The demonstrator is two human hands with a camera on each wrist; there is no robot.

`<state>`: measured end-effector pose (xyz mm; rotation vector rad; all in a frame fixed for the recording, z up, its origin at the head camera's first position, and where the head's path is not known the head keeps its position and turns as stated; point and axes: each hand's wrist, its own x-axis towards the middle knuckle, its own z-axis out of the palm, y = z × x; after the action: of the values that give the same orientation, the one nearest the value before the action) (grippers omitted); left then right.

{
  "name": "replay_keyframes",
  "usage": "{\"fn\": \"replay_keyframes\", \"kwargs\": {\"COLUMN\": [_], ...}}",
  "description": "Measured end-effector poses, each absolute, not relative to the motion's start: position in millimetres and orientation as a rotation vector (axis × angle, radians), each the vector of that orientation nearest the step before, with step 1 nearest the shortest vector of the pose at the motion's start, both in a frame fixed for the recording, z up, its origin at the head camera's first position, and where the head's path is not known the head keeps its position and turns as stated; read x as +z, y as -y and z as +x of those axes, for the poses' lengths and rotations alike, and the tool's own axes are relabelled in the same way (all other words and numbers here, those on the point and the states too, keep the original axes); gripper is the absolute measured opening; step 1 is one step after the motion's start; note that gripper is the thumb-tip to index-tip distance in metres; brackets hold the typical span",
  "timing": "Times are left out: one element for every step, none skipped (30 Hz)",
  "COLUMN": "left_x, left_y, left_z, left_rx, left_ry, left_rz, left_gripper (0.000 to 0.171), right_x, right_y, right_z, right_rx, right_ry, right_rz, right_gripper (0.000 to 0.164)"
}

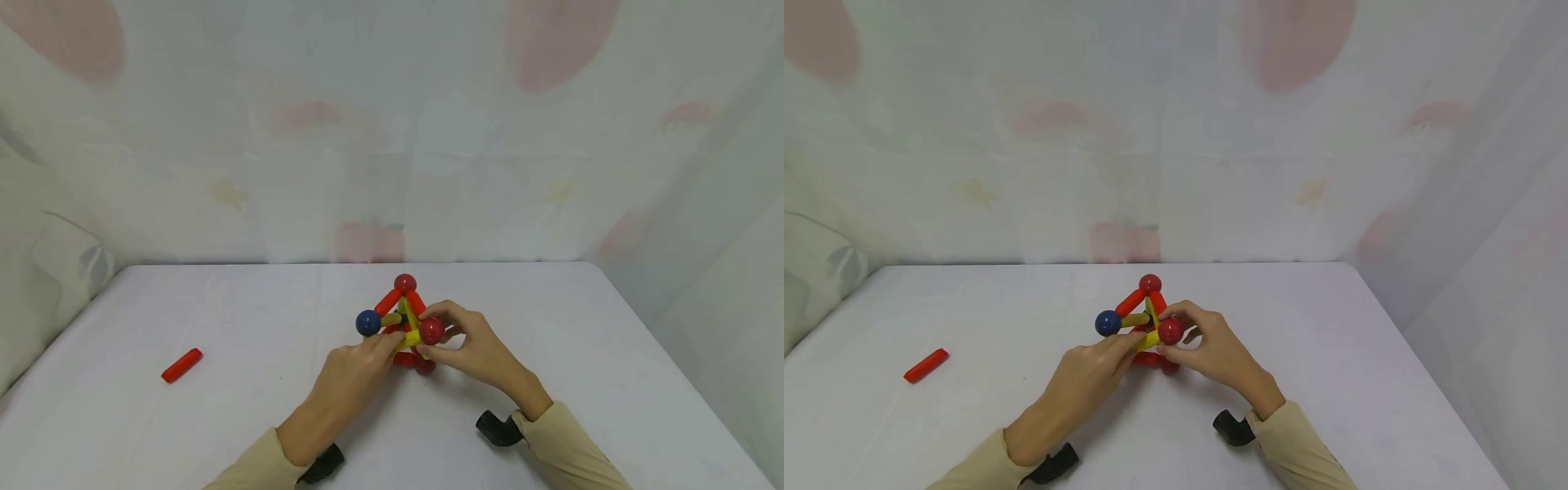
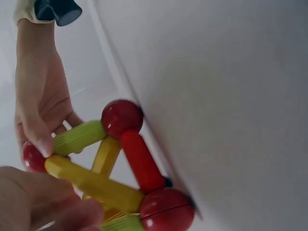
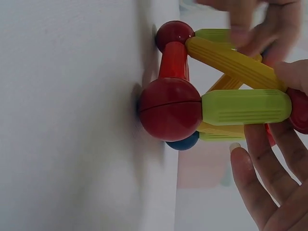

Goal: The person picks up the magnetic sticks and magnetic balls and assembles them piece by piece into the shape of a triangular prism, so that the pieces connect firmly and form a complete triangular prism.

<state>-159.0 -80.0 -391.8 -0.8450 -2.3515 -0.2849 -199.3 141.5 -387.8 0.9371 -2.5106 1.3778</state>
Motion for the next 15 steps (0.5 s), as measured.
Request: {"fn": "replay_keyframes", "kwargs": {"left_x": [-388.9, -385.6, -382.0, -378.0, -374.4, -371.0, -368.2, -365.1, -362.6, -360.5, -359.7, -359.4, -359.9, -361.7, -364.4], "left_y": [81.2, 82.9, 85.1, 87.9, 91.4, 95.2, 99.5, 103.7, 108.2, 112.4, 116.5, 120.0, 122.8, 125.1, 126.8], "left_z": [-158.7, -158.8, -159.0, -159.6, -160.4, -161.8, -163.3, -164.7, -166.2, -167.9, -169.9, -172.2, -174.5, -177.5, -180.6], "left_rx": [-0.318, -0.361, -0.414, -0.471, -0.533, -0.590, -0.644, -0.700, -0.759, -0.826, -0.893, -0.963, -1.039, -1.115, -1.178], "left_ry": [2.321, 2.285, 2.252, 2.219, 2.195, 2.177, 2.177, 2.195, 2.236, 2.295, 2.378, 2.470, 2.572, 2.670, 2.763], "left_rz": [-0.863, -0.879, -0.886, -0.884, -0.872, -0.845, -0.802, -0.749, -0.691, -0.639, -0.588, -0.548, -0.512, -0.485, -0.472], "left_gripper": [0.041, 0.039, 0.038, 0.036, 0.034, 0.031, 0.028, 0.026, 0.026, 0.027, 0.029, 0.032, 0.034, 0.036, 0.036], "right_x": [-387.6, -387.9, -388.3, -388.7, -389.1, -389.3, -389.7, -390.2, -390.5, -390.9, -391.2, -391.7, -392.3, -393.1, -394.0], "right_y": [-141.0, -140.6, -140.2, -139.9, -139.6, -139.3, -139.1, -139.0, -139.1, -139.3, -139.6, -140.2, -140.7, -141.3, -142.1], "right_z": [-199.2, -199.2, -199.3, -199.6, -200.0, -200.3, -200.8, -201.3, -201.8, -202.2, -202.5, -202.8, -202.9, -203.0, -203.2], "right_rx": [1.384, 1.394, 1.405, 1.418, 1.426, 1.436, 1.443, 1.444, 1.435, 1.429, 1.420, 1.409, 1.402, 1.387, 1.371], "right_ry": [2.511, 2.512, 2.517, 2.523, 2.531, 2.546, 2.568, 2.597, 2.635, 2.679, 2.725, 2.773, 2.817, 2.858, 2.892], "right_rz": [0.930, 0.925, 0.917, 0.911, 0.903, 0.892, 0.883, 0.876, 0.865, 0.852, 0.844, 0.838, 0.832, 0.830, 0.830], "right_gripper": [0.045, 0.046, 0.047, 0.048, 0.048, 0.048, 0.048, 0.046, 0.044, 0.042, 0.041, 0.040, 0.039, 0.039, 0.040]}}
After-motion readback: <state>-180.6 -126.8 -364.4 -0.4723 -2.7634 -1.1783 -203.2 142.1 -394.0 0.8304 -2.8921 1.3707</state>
